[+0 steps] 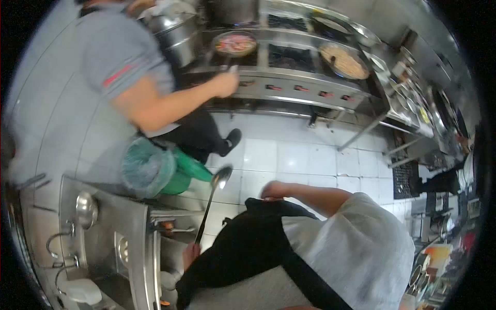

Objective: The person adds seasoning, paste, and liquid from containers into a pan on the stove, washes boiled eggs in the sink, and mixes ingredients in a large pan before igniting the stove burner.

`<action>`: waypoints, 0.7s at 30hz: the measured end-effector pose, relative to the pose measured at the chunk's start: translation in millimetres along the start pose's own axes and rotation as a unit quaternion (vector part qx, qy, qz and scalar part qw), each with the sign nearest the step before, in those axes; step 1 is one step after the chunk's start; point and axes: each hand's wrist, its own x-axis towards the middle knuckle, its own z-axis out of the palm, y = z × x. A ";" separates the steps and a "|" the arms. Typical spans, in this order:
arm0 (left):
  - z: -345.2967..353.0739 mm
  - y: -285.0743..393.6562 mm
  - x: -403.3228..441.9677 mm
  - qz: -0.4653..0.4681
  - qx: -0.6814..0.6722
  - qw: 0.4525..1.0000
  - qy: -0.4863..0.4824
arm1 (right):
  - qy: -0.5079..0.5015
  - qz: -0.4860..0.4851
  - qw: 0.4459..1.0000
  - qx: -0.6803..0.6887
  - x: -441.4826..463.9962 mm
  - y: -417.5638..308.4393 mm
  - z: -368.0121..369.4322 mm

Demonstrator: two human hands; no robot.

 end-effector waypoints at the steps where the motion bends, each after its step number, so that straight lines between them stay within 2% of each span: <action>1: 52.7 -26.3 55.2 0.126 0.012 0.992 -0.003 | -0.059 0.260 0.919 0.291 -9.9 -74.5 -55.5; 2: 67.6 63.3 96.5 0.318 0.122 0.938 0.066 | -0.027 0.230 0.903 0.361 -24.1 -95.9 -89.0; 3: 81.0 128.2 124.8 0.225 -0.016 0.972 -0.073 | 0.005 0.196 0.883 0.426 -36.8 -97.2 -112.1; 4: 94.3 193.0 152.6 0.095 -0.142 0.970 -0.171 | 0.077 0.170 0.853 0.487 -41.0 -87.5 -124.2; 5: 117.6 237.8 172.3 0.057 -0.288 0.930 -0.223 | 0.148 0.141 0.814 0.543 -50.3 -76.1 -136.0; 8: 187.2 343.6 215.9 0.062 -0.400 0.840 -0.361 | 0.373 0.046 0.696 0.612 -93.7 -62.5 -190.0; 9: 214.2 360.9 228.0 0.091 -0.373 0.836 -0.393 | 0.442 0.032 0.655 0.612 -111.0 -51.2 -197.7; 10: 229.3 387.7 232.2 0.136 -0.285 0.861 -0.398 | 0.507 0.052 0.633 0.583 -126.2 -38.9 -204.0; 11: 237.6 413.0 237.8 0.148 -0.230 0.855 -0.442 | 0.570 0.071 0.606 0.550 -143.4 -25.7 -210.1; 12: 249.7 430.7 253.1 0.154 -0.118 0.851 -0.489 | 0.601 0.099 0.570 0.552 -163.7 -17.2 -218.2; 13: 251.2 448.7 267.7 0.245 -0.022 0.840 -0.484 | 0.631 0.126 0.531 0.551 -187.6 -7.3 -226.5; 15: 290.8 448.5 321.0 0.388 0.014 0.853 -0.350 | 0.636 0.202 0.554 0.497 -250.2 31.0 -238.7; 17: 294.1 487.4 368.7 0.361 0.065 0.898 -0.244 | 0.635 0.349 0.615 0.312 -323.5 76.9 -255.9; 18: 294.2 509.4 389.1 0.379 0.074 0.903 -0.187 | 0.648 0.381 0.636 0.172 -359.6 102.9 -264.2; 19: 296.4 532.0 408.1 0.395 0.081 0.906 -0.131 | 0.645 0.410 0.645 0.029 -389.8 125.3 -275.4; 21: 308.1 577.5 448.3 0.419 0.066 0.901 -0.085 | 0.568 0.507 0.636 -0.127 -430.1 129.7 -332.1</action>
